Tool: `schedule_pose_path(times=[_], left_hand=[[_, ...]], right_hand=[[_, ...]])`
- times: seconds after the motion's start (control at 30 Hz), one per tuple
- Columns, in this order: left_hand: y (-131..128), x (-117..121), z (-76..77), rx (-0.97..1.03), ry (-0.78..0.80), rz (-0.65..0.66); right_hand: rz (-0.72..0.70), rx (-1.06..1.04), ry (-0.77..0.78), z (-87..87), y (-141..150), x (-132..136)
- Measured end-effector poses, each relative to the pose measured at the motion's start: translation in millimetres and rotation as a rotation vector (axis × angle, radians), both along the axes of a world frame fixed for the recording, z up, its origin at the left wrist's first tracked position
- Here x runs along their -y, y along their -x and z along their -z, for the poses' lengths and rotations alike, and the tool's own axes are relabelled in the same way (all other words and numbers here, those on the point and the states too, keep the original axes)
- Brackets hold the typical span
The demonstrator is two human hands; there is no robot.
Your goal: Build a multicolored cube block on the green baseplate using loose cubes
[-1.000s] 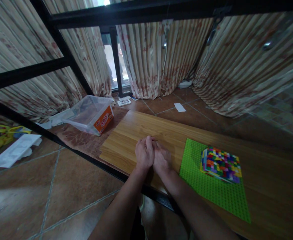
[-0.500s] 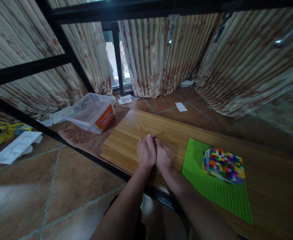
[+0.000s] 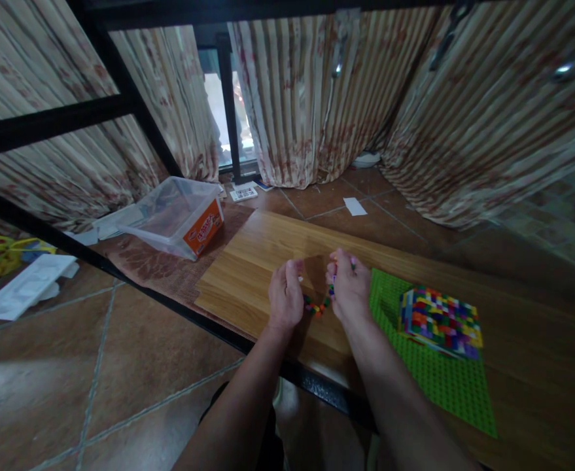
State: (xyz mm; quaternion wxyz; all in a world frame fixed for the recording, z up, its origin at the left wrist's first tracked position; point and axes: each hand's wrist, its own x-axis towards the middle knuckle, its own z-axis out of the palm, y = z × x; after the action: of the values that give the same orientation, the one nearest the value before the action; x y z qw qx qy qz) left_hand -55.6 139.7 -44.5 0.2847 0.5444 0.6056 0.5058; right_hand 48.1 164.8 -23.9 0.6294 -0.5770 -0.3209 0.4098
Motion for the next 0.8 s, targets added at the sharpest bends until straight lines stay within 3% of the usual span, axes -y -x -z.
schedule_pose_path(times=[0.07, 0.13, 0.3, 0.4, 0.6, 0.7, 0.8], left_hand=[[-1, 3, -1.5, 0.038, -0.007, 0.026], [-5, 8, -3.9, 0.024, -0.004, 0.042], [-19, 16, -6.6, -0.021, -0.024, 0.083], [-28, 15, -4.4, 0.051, -0.018, 0.075], [-33, 8, -5.5, 0.311, -0.026, 0.029], [-34, 9, -19.3, 0.439, -0.057, -0.065], [-42, 20, -40.5, 0.687, 0.006, -0.005]], right_hand=[[0.005, -0.198, 0.014, -1.9, -7, 2], [0.029, -0.26, -0.005, 0.2, -11, 5], [0.061, -0.218, -0.085, 13.1, -4, 5], [0.047, -0.21, -0.075, 14.2, 9, -1], [-0.009, -0.454, -0.012, -3.5, 17, -7], [-0.075, -0.608, 0.0, -18.3, 6, 1], [-0.126, -0.647, -0.008, -35.9, -3, 18]])
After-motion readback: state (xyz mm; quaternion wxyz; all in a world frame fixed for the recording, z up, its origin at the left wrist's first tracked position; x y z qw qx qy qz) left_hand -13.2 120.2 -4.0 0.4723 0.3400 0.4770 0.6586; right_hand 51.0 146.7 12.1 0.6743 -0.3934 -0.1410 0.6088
